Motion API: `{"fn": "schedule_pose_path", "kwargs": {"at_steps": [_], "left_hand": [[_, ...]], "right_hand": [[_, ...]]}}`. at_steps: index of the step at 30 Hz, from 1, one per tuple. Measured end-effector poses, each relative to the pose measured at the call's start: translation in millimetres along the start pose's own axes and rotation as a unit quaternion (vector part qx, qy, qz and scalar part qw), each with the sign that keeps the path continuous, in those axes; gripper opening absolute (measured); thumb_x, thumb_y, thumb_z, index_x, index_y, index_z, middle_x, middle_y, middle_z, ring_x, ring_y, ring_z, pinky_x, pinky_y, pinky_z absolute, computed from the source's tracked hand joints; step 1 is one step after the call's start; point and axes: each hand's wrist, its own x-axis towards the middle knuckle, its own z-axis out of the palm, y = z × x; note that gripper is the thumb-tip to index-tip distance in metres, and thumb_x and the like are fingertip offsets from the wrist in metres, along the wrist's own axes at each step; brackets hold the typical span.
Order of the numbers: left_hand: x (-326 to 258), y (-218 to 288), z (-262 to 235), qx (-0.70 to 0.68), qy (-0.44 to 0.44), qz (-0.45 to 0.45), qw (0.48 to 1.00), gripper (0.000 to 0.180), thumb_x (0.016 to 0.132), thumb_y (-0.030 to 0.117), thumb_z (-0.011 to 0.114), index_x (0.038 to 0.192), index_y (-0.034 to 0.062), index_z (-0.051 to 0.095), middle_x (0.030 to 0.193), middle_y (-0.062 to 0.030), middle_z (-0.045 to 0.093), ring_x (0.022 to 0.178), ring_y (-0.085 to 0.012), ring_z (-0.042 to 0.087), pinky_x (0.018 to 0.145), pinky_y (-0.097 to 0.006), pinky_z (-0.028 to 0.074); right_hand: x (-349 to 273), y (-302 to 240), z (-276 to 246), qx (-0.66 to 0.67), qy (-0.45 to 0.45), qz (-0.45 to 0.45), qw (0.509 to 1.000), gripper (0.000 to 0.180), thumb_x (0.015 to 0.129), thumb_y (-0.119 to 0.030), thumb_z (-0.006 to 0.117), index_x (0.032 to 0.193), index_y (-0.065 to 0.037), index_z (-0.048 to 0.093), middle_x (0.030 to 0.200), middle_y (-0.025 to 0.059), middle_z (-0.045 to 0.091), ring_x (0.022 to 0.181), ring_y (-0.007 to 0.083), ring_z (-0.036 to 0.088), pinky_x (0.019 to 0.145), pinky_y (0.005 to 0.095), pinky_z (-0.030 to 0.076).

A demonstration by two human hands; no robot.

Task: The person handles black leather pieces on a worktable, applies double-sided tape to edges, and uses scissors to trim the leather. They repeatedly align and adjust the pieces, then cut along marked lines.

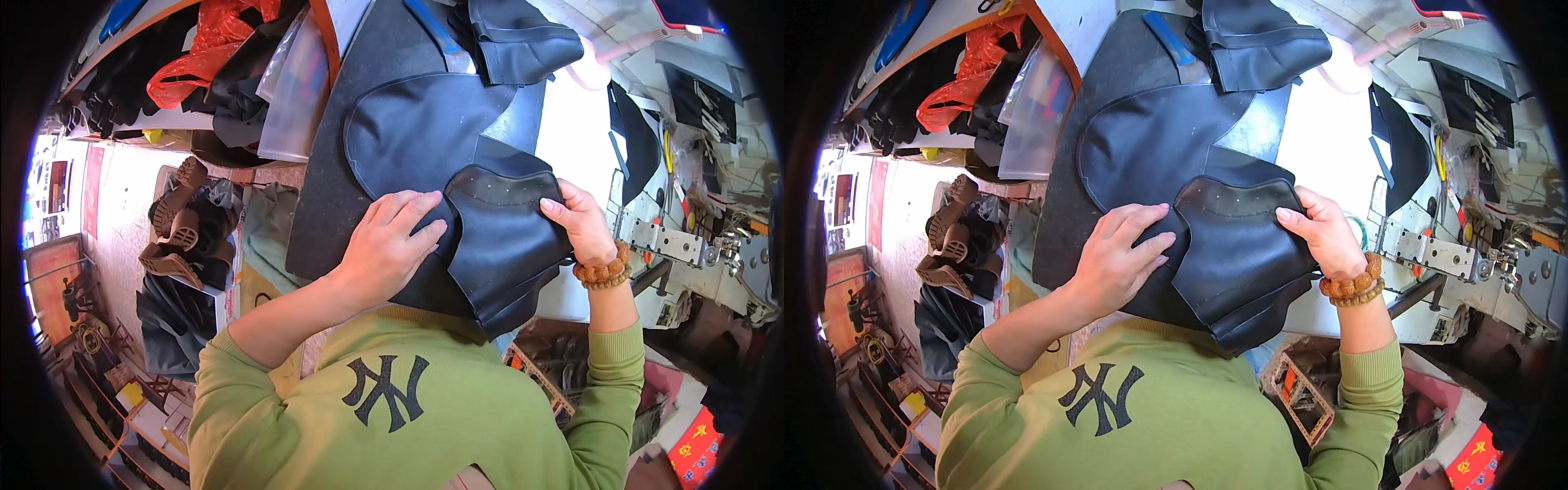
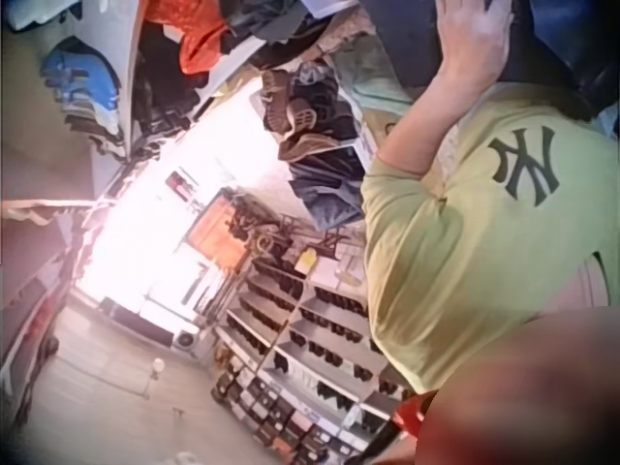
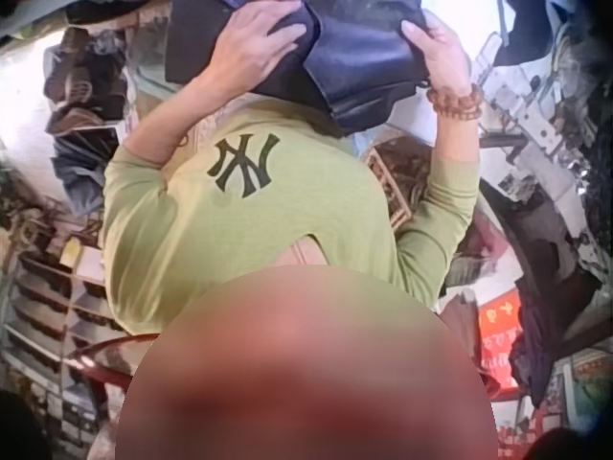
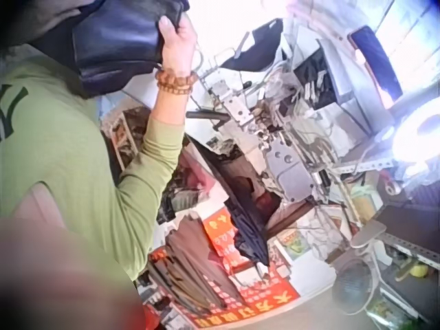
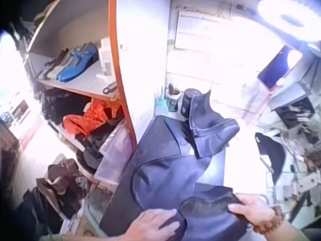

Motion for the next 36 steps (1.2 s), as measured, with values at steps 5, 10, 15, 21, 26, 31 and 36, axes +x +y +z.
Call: {"fn": "schedule_pose_path", "kwargs": {"at_steps": [5,10,15,21,26,31,36], "left_hand": [[1,-1,-1,-0.011,-0.021,0.005,1.0,0.029,0.072,0.006,0.071,0.099,0.0007,0.063,0.127,-0.0159,0.053,0.114,-0.0319,0.052,0.093,-0.042,0.045],[8,-5,0,-0.069,-0.032,0.042,0.996,0.037,0.069,-0.002,0.071,0.104,-0.0012,0.058,0.138,-0.0202,0.046,0.122,-0.035,0.052,0.1,-0.046,0.044],[15,-6,-1,-0.081,-0.086,0.021,0.993,0.031,0.079,-0.002,0.058,0.11,-0.0016,0.05,0.141,-0.0251,0.042,0.122,-0.0344,0.052,0.105,-0.046,0.041],[18,2,4,-0.042,-0.07,-0.026,0.996,0.04,0.076,-0.006,0.061,0.113,-0.0014,0.048,0.142,-0.0229,0.042,0.124,-0.035,0.05,0.107,-0.049,0.037],[15,1,7,-0.011,-0.072,-0.011,0.997,0.037,0.081,0.0,0.057,0.118,-0.0008,0.049,0.139,-0.0218,0.045,0.12,-0.0306,0.054,0.108,-0.048,0.036],[12,-4,5,-0.015,-0.083,0.021,0.996,0.044,0.084,0.005,0.059,0.127,0.0052,0.05,0.142,-0.0154,0.045,0.123,-0.0262,0.053,0.107,-0.047,0.036],[9,-6,5,0.016,-0.106,0.064,0.992,0.042,0.088,0.012,0.05,0.13,0.0073,0.053,0.141,-0.0131,0.047,0.129,-0.0233,0.048,0.111,-0.046,0.032]], "right_hand": [[4,2,-1,-0.018,-0.005,-0.007,1.0,0.021,0.093,-0.007,0.061,0.112,0.001,0.062,0.099,-0.0034,0.062,0.089,0.0056,0.051,0.085,0.0225,0.044],[6,5,-3,-0.034,-0.004,-0.006,0.999,0.019,0.093,-0.008,0.061,0.11,0.001,0.063,0.098,-0.0038,0.061,0.088,0.0054,0.051,0.085,0.0223,0.044],[10,7,-5,-0.052,-0.015,-0.001,0.999,0.018,0.093,-0.008,0.061,0.109,0.001,0.063,0.095,-0.004,0.062,0.086,0.0053,0.051,0.083,0.0224,0.045],[20,-1,-11,-0.101,-0.033,0.055,0.993,0.019,0.092,-0.012,0.064,0.106,0.001,0.062,0.091,-0.0026,0.062,0.081,0.0048,0.053,0.078,0.0231,0.048],[31,-3,-15,-0.314,-0.021,-0.005,0.949,0.027,0.086,-0.02,0.073,0.092,0.001,0.058,0.077,0.0007,0.054,0.075,0.0076,0.047,0.072,0.0256,0.047],[32,2,-15,-0.381,0.007,-0.08,0.921,0.038,0.079,-0.025,0.079,0.084,0.0,0.051,0.068,0.0066,0.042,0.068,0.0117,0.037,0.063,0.0275,0.044],[33,-3,-16,-0.483,0.025,-0.123,0.867,0.045,0.075,-0.03,0.082,0.082,0.0,0.048,0.065,0.0149,0.035,0.062,0.0217,0.03,0.056,0.0314,0.041]]}}
